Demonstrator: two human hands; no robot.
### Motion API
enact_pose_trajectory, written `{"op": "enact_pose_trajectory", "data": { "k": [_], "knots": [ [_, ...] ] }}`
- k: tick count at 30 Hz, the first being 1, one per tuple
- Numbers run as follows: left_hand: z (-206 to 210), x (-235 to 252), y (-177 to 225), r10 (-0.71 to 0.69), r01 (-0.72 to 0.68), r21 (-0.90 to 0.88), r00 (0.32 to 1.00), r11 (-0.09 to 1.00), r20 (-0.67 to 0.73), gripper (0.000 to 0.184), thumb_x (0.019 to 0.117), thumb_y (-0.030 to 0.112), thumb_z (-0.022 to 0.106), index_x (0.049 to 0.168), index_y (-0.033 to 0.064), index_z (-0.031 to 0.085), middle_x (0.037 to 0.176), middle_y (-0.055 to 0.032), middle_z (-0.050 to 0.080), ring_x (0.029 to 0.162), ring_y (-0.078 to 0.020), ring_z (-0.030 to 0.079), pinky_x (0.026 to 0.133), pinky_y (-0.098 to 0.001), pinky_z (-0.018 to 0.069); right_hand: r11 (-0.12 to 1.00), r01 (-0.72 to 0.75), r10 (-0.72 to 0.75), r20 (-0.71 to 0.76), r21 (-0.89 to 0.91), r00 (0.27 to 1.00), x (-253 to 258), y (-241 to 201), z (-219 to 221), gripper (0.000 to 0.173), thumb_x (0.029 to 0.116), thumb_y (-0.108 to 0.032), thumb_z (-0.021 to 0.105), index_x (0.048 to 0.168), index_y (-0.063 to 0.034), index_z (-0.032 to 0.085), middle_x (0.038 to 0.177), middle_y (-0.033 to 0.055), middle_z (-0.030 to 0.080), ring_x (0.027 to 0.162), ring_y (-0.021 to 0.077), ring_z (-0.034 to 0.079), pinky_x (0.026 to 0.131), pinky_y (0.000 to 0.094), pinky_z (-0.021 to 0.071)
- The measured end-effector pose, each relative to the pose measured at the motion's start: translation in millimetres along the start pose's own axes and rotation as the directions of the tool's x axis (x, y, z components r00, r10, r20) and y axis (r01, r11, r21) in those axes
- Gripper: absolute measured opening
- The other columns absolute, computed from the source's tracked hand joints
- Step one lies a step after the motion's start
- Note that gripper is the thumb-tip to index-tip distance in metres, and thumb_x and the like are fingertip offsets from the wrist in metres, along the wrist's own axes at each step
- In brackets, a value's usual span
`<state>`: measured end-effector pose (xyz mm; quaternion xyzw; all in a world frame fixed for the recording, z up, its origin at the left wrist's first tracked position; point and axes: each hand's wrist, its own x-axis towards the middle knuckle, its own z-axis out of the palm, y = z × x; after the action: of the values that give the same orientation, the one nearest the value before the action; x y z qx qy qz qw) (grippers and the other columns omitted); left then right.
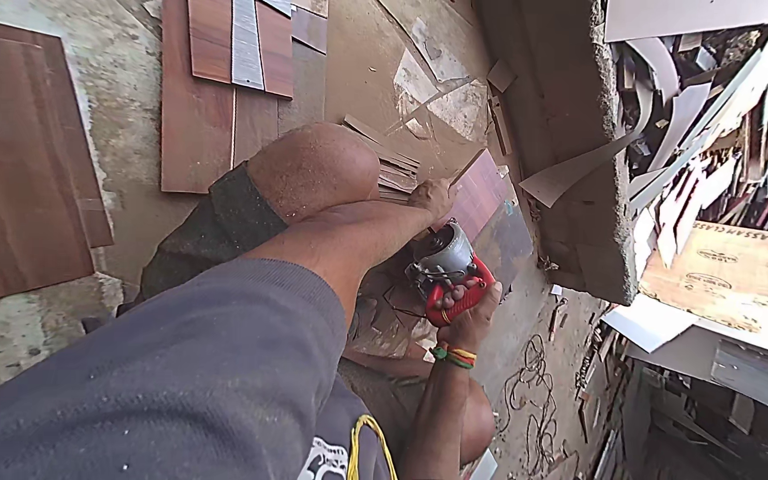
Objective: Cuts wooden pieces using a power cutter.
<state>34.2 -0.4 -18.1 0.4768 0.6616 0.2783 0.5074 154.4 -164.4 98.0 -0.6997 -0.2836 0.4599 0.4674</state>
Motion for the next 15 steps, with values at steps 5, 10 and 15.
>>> {"op": "enact_pose_trajectory", "data": {
  "k": [5, 10, 15],
  "knots": [
    [-1.2, -0.5, 1.6, -0.004, 0.004, 0.024, 1.0, 1.0, 0.003, 0.057, 0.1111, 0.05, 0.032, 0.11, 0.0044, 0.067, 0.109, -0.0199, 0.07, 0.108, -0.0363, 0.069, 0.091, -0.0595, 0.0541, 1.0, 0.003, -0.003, 0.004, 0.014, 1.0, 1.6, -1.2, 1.0, 0.063, 0.1099, -0.058, 0.017, 0.088, -0.0112, 0.053, 0.051, -0.001, 0.051, 0.037, 0.0127, 0.052, 0.036, 0.0317, 0.0501],
    [-1.1, -1.4, 3.6, -0.003, 0.003, 0.037, 1.0, 0.999, -0.009, 0.047, 0.1107, 0.042, 0.038, 0.11, 0.0044, 0.066, 0.108, -0.0201, 0.07, 0.107, -0.0367, 0.069, 0.089, -0.0589, 0.0548, 1.0, 0.006, -0.006, -0.007, -0.003, 1.0, 6.4, -2.1, 1.4, 0.064, 0.1096, -0.058, 0.017, 0.088, -0.0105, 0.054, 0.051, -0.0009, 0.05, 0.037, 0.0136, 0.052, 0.036, 0.0327, 0.0505],
    [2.4, 0.7, -0.2, 0.004, -0.003, 0.041, 1.0, 0.999, -0.025, 0.05, 0.1105, 0.044, 0.036, 0.106, 0.0047, 0.067, 0.104, -0.0188, 0.071, 0.104, -0.0359, 0.07, 0.087, -0.0584, 0.0555, 1.0, 0.021, -0.021, -0.006, -0.003, 1.0, 7.2, -4.6, 3.6, 0.064, 0.1104, -0.056, 0.018, 0.086, -0.0096, 0.054, 0.052, 0.0, 0.051, 0.037, 0.0135, 0.052, 0.036, 0.0326, 0.0503]
  ]
}}
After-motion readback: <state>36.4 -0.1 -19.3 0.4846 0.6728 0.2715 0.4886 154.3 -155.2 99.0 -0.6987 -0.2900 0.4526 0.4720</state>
